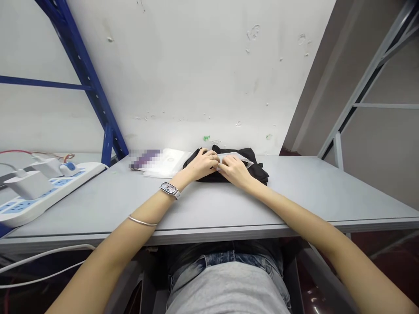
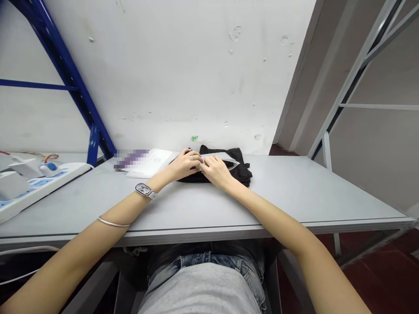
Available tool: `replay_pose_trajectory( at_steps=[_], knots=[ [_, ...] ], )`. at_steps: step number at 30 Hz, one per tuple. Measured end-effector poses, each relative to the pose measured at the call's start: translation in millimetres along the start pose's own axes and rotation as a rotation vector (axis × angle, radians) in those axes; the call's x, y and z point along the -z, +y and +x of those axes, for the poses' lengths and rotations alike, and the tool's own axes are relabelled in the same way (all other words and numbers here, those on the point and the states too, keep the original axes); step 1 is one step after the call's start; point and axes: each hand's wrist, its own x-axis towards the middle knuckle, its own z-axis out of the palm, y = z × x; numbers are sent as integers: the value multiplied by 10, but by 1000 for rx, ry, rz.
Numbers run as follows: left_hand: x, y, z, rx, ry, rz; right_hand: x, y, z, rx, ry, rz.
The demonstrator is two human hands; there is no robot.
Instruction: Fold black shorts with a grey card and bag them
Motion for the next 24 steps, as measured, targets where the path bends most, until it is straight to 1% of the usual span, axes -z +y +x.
replay_pose_trajectory(
  at_steps=[3,6,11,15,20,24],
  knots=[
    [-21,-1,6,13,2,9,-75,-22,51,47,1,17],
    [-23,2,4,18,-12,2,-87,-14,62,61,14,26],
    [33,29,6,7,-12,-99,8,102,-32,20,22,-35],
    [122,29,9,36,-15,-175,102,243,-119,-30,35,-88],
    [256,-84,-51,85,-27,-241,169,428,-214,-59,16,-126],
    [344,-229,-129,116,-82,-276,203,603,-400,-105,-26,-151]
  ],
)
